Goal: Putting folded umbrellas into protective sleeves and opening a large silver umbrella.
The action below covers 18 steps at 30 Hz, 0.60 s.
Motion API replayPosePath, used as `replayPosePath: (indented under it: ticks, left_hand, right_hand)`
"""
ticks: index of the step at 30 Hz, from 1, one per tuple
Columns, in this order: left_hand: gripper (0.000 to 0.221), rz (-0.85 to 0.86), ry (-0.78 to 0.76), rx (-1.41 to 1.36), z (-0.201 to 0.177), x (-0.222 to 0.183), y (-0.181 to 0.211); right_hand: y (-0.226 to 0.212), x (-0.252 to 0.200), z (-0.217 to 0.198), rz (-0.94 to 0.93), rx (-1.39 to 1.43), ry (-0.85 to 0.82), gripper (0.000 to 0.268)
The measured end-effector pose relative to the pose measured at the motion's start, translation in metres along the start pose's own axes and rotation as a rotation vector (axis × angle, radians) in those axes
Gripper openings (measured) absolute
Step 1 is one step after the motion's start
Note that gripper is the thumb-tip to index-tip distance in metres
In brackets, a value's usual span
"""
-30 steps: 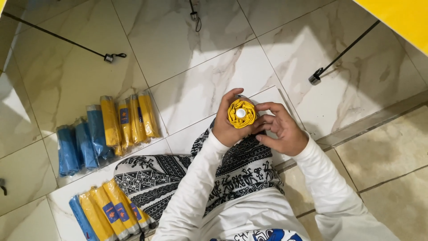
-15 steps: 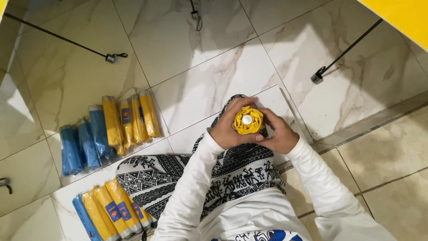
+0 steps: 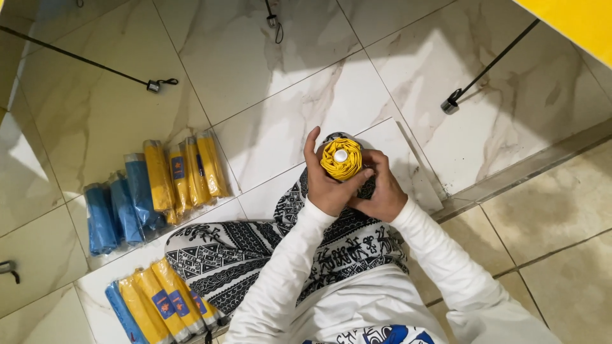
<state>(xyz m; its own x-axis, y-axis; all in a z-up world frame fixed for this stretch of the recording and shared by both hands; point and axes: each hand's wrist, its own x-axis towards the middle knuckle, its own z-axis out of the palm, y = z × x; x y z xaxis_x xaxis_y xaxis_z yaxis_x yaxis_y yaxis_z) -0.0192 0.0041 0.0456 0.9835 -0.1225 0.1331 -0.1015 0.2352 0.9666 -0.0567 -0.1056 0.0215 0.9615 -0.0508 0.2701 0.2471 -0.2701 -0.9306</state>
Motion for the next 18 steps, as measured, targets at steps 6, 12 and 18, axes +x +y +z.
replayPosePath:
  ticks: [6, 12, 18]
  left_hand:
    - [0.093, 0.112, -0.067, -0.06, -0.011, 0.001, -0.025]
    - [0.097, 0.199, 0.203, 0.042, -0.013, -0.015, -0.026]
    - [0.114, -0.217, 0.387, 0.062, 0.003, -0.015, -0.002]
  right_hand:
    - [-0.003, 0.007, 0.03, 0.306, -0.114, -0.111, 0.055]
    - [0.019, -0.008, 0.036, 0.535, -0.334, 0.012, 0.056]
    - [0.03, -0.011, 0.047, 0.271, -0.609, 0.027, 0.039]
